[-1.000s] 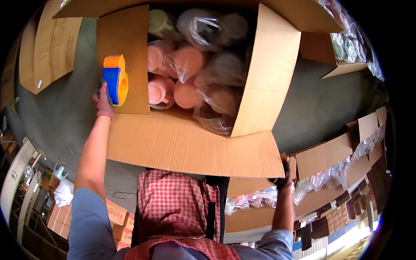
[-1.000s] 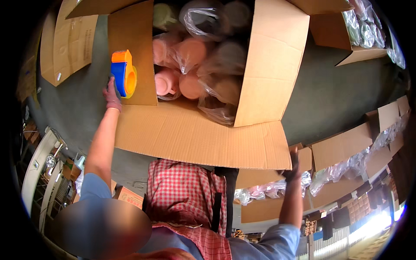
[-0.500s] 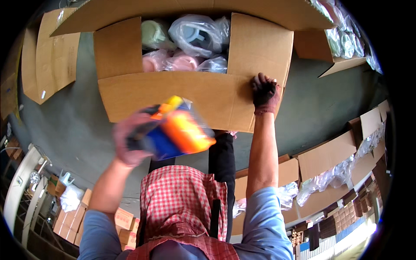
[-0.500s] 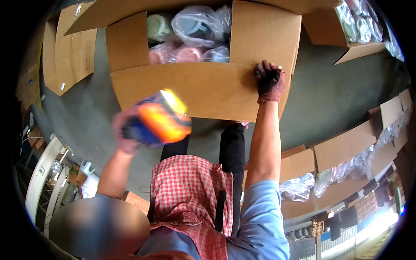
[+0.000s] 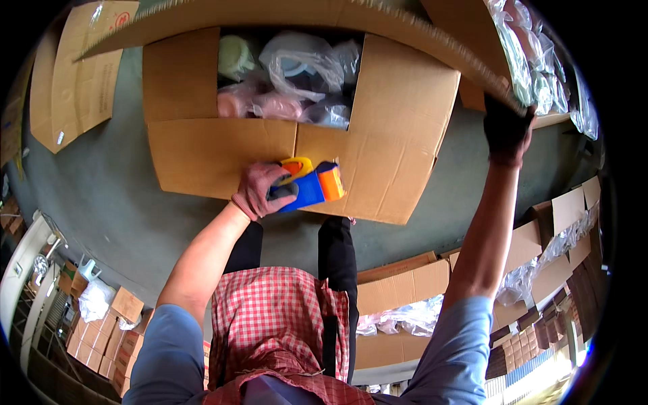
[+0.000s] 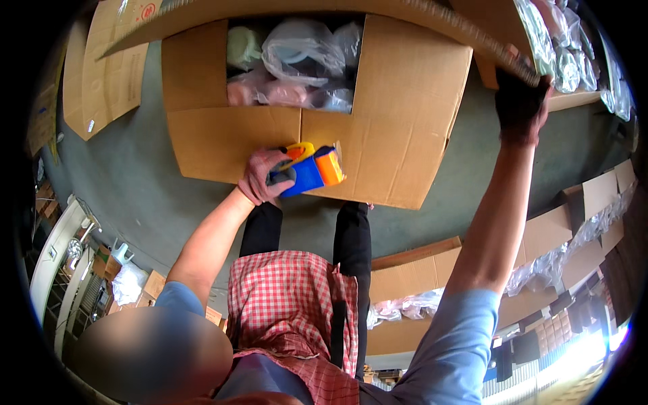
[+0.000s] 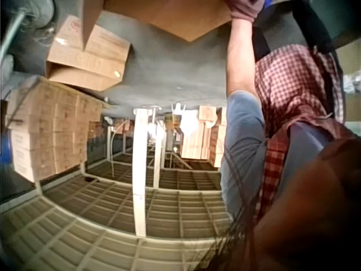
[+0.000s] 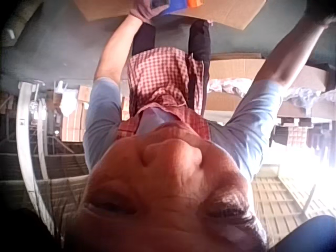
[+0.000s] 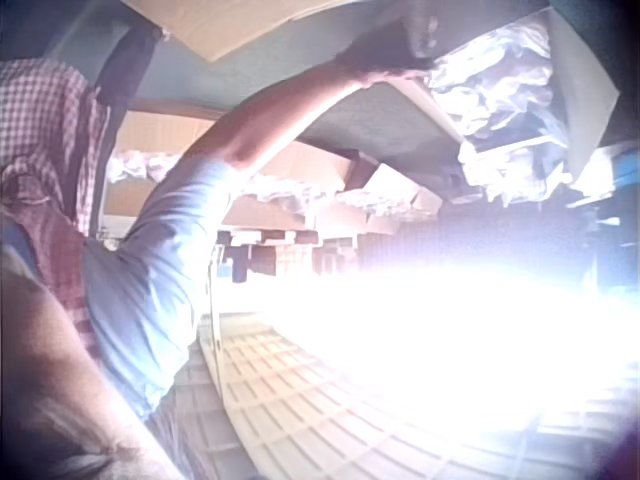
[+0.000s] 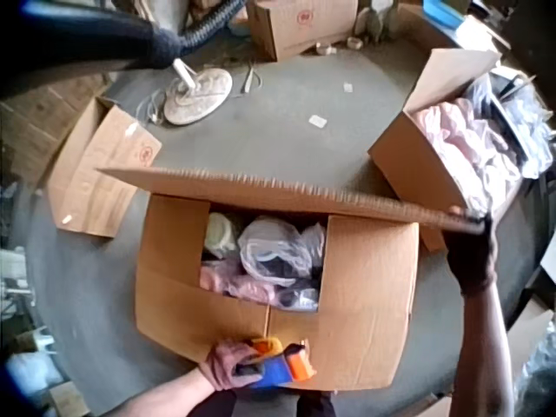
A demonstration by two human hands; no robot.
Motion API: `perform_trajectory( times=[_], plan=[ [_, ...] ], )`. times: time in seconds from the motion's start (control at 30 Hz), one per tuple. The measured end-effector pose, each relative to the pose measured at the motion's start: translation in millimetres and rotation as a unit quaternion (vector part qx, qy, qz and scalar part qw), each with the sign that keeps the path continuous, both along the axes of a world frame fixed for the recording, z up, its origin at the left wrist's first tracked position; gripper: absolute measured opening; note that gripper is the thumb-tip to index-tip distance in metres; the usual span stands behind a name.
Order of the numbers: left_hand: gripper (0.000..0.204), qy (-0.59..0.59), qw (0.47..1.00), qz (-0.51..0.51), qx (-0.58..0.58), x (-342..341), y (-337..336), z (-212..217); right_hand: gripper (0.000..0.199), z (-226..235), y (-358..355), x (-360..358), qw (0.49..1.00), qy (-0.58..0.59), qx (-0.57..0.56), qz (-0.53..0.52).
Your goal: The person is packing plastic bowls into cardboard boxes in a warehouse. They fold the flaps of the boxes and seal them with a tape dispenser. The person moves between several boxes, repeating the process of closing and taping each one.
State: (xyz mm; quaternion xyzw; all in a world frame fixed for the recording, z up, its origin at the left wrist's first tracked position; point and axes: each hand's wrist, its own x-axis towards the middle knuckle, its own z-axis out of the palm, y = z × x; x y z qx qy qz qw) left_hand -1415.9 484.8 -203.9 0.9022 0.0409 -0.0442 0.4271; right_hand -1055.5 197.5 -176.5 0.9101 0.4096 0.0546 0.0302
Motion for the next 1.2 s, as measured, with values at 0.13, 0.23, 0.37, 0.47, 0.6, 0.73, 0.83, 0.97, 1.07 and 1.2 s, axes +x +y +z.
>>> perform_trajectory(
  times=[0.13,0.23,0.37,0.47,0.6,0.73,0.83,0.97,1.07,1.2],
  plan=[
    [0.041,0.018,0.999,-0.026,-0.005,-14,1,-7,0.048,7,3,-46,0.612,0.516,0.537,-0.265],
    [0.041,0.029,0.999,-0.013,-0.04,-8,3,-11,0.033,12,-1,-69,0.698,0.538,0.418,-0.218],
    [0.041,-0.001,0.999,-0.028,-0.03,-11,6,-16,0.065,-17,18,-151,0.938,0.27,-0.157,-0.15],
    [0.038,0.052,0.997,-0.023,-0.047,-1,0,-7,0.078,-52,7,-161,0.942,0.247,-0.128,-0.188],
    [0.033,0.15,0.947,0.148,-0.241,6,-5,18,0.079,-57,9,-168,0.939,0.262,-0.116,-0.192],
    [0.03,0.046,0.848,0.33,-0.412,55,-13,45,0.079,-58,-3,-167,0.943,0.257,-0.091,-0.19],
    [0.029,0.068,0.963,0.201,-0.167,78,-2,-4,0.078,-63,2,-176,0.945,0.253,-0.044,-0.201],
    [0.029,0.077,0.961,0.174,-0.202,73,6,-19,0.064,-59,1,-168,0.946,0.238,0.035,-0.215],
    [0.039,0.036,0.978,0.168,-0.118,69,2,-23,0.059,-34,14,-142,0.941,0.138,0.213,-0.224],
    [0.041,0.067,0.971,0.148,-0.176,75,-1,-17,0.066,-66,42,-126,0.928,0.159,0.15,-0.302]
  ],
)
